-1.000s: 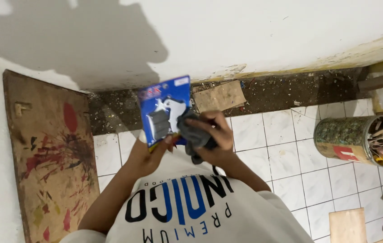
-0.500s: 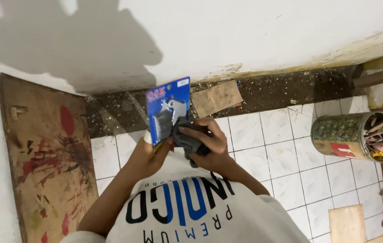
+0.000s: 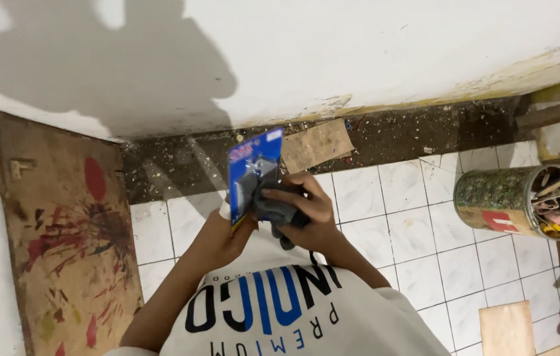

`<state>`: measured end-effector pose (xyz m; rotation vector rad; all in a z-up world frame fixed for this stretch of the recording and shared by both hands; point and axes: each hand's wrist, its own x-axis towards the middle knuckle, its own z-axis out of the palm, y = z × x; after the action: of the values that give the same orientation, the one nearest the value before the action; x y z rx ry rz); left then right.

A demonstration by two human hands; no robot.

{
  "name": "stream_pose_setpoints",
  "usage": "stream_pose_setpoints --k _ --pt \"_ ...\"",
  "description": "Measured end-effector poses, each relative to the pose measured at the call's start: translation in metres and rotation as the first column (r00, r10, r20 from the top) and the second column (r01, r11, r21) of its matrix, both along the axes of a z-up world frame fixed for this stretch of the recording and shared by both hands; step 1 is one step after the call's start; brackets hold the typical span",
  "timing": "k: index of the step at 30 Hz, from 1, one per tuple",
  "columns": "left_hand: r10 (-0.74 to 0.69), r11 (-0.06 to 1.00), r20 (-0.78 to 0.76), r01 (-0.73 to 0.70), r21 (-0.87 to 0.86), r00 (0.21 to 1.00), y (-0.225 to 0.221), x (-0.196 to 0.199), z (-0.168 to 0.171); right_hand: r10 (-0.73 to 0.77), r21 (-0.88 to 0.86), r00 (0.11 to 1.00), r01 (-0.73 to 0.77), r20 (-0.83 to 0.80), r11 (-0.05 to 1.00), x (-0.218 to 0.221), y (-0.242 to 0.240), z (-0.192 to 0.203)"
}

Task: Cleaning dust from motorcycle parts packaging using a cloth.

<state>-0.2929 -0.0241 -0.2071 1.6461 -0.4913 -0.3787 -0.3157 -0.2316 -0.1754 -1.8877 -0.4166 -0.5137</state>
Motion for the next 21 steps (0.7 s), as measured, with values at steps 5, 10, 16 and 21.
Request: stream_pose_setpoints --k 5,10,16,21 --pt "-0.093 0.993 0.049 0.096 -0.071 0.994 -0.029 0.008 0.01 -0.125 0.003 0.99 0.125 0.071 0.992 0.024 -0.027 0.01" --pt "-0.046 0.998 -0.025 0.045 -0.049 0.999 -0.041 0.014 0.01 -0.092 0.04 0.995 0.093 -0.037 0.995 0.011 -0.031 -0.001" --pt "-0.118 0.992 0.016 0.117 0.052 0.993 -0.067 0.004 0.027 -0.012 0.039 0.994 0.017 -0.112 0.999 0.015 -0.056 0.002" --pt "-0.048 0.991 -0.015 0.049 0.125 0.999 -0.081 0.0 0.012 -0.01 0.011 0.999 0.01 -0.031 1.0 0.021 -0.063 0.005"
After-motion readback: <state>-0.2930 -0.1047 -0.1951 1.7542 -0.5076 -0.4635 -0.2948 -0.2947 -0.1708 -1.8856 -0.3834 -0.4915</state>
